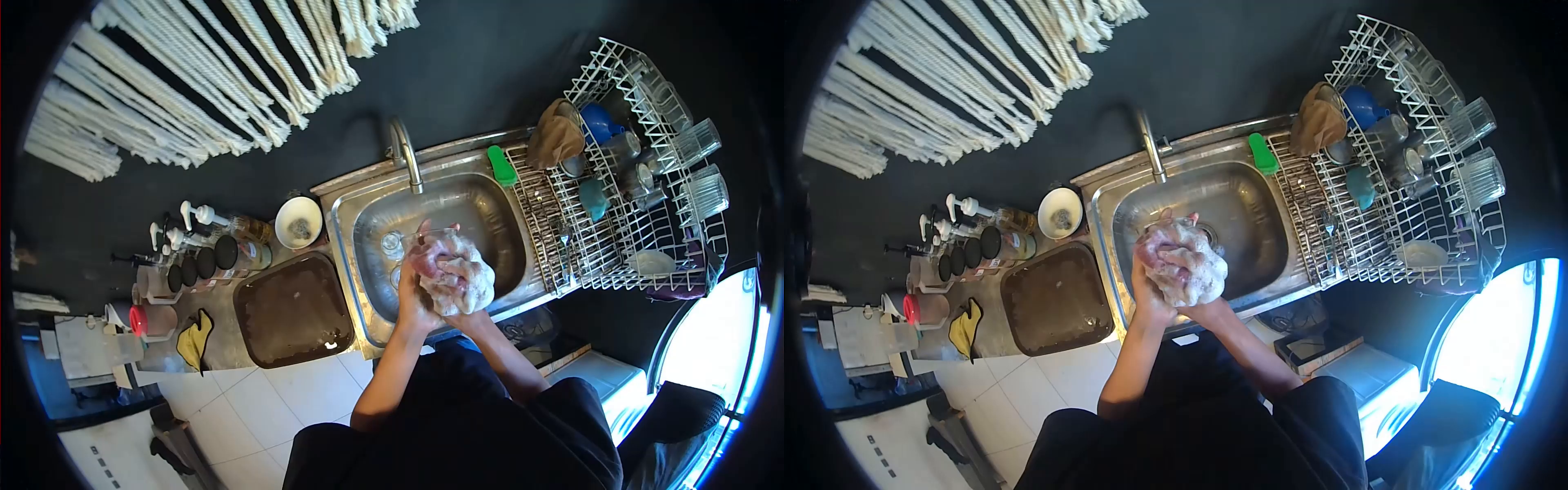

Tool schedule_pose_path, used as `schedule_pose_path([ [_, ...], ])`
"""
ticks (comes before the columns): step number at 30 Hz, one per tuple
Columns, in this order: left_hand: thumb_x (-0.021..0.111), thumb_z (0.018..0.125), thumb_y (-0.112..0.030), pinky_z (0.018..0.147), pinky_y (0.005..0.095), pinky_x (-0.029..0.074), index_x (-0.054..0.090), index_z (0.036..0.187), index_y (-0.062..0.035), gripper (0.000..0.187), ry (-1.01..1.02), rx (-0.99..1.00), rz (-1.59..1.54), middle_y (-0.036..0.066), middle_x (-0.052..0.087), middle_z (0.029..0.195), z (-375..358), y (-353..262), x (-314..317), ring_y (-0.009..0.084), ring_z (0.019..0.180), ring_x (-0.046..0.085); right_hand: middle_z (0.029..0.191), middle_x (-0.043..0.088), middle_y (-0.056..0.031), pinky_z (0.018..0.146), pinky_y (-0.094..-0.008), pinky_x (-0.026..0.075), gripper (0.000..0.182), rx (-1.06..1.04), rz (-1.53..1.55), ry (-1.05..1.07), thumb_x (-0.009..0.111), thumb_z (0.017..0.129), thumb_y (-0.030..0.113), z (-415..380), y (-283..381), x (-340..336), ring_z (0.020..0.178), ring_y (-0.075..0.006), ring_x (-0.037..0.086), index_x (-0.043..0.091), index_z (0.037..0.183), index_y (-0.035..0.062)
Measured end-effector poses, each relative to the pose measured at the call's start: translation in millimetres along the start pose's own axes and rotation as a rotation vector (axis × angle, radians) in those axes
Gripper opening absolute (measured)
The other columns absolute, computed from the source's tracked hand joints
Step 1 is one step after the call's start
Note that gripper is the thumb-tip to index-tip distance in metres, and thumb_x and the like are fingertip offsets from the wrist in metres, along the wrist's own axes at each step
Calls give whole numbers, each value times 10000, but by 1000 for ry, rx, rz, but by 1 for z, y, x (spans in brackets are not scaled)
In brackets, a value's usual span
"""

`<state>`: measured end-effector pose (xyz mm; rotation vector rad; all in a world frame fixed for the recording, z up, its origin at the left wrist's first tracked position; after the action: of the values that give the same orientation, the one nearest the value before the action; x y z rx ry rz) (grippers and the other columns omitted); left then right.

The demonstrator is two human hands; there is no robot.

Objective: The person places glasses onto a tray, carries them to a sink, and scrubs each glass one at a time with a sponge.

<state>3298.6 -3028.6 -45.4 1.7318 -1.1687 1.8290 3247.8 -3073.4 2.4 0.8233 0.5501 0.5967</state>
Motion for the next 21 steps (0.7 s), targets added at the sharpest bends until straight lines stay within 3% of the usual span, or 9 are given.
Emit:
schedule_pose_path([
  [1, 458, 910, -407, 818, 367, 508, 357, 1357, -158, 522, 5, 12, 4, 151, 469, 1282, -3, -2, 5, 267, 1029, 562, 984, 636, -88, 882, -439, 457, 310, -11, 7, 3, 737, 635, 125, -6, -6, 11, 983, -309, 598, 615, 920, 129],
  [3, 446, 914, -435, 816, 347, 508, 449, 1260, -99, 482, -237, 118, 119, 85, 547, 1162, -10, -11, -1, 197, 1005, 569, 1006, 631, -93, 899, -446, 446, 296, 338, 225, -134, 737, 609, 103, -20, -48, 25, 1003, -308, 590, 642, 888, 130],
  [4, 432, 913, -480, 799, 325, 512, 465, 1233, -94, 503, -296, 154, 146, 69, 558, 1109, -11, -13, -16, 176, 992, 573, 1014, 631, -92, 912, -445, 438, 290, -87, -104, -73, 729, 595, 91, 9, 11, 4, 985, -312, 593, 662, 874, 131],
  [9, 422, 880, -575, 806, 319, 499, 394, 1336, -155, 621, 207, 97, -193, 116, 565, 1094, -14, -24, 9, 204, 955, 581, 989, 632, -105, 878, -431, 451, 233, -315, 48, 124, 690, 622, 56, -11, 47, 11, 947, -331, 592, 662, 847, 114],
  [12, 418, 918, -495, 725, 308, 520, 355, 1364, -103, 597, -301, 308, 266, 165, 593, 1091, -23, -47, -11, 209, 874, 620, 948, 609, -121, 777, -379, 483, 232, -218, 233, -166, 646, 697, 55, -12, 31, -9, 917, -256, 587, 600, 924, 54],
  [15, 423, 917, -494, 681, 295, 522, 406, 1317, -55, 594, -185, 216, 368, 128, 622, 1026, -29, -52, -17, 173, 828, 627, 906, 593, -92, 737, -319, 467, 140, 165, 0, -393, 553, 793, 68, 27, 42, -45, 834, -205, 565, 542, 923, 15],
  [18, 426, 930, -432, 667, 285, 518, 489, 1189, -25, 487, -339, 259, 425, 97, 640, 927, -29, -56, -26, 160, 796, 630, 932, 603, -110, 764, -324, 461, 189, 92, 256, 109, 511, 830, 36, 46, 46, -9, 850, -200, 586, 507, 1015, -3],
  [19, 427, 932, -407, 660, 285, 516, 508, 1151, -24, 449, -415, 329, 423, 100, 640, 915, -30, -62, -31, 161, 792, 630, 935, 609, -147, 771, -345, 463, 217, 142, 107, 322, 536, 814, 9, 42, 50, 5, 880, -263, 605, 510, 1029, 13],
  [21, 457, 919, -356, 661, 301, 516, 521, 1082, -44, 357, -450, 351, 351, 102, 630, 889, -30, -68, -39, 173, 772, 627, 951, 604, -166, 784, -381, 466, 216, 29, 59, 363, 574, 793, -2, 29, 63, 16, 902, -337, 593, 527, 1002, 22],
])
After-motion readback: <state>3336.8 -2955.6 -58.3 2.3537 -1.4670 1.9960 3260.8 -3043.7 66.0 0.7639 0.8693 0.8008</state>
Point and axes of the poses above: each hand's wrist, its own z-axis towards the middle knuckle, its own x-axis out of the palm, y = z × x, the point moved 8 cm from there along z, towards the middle knuckle
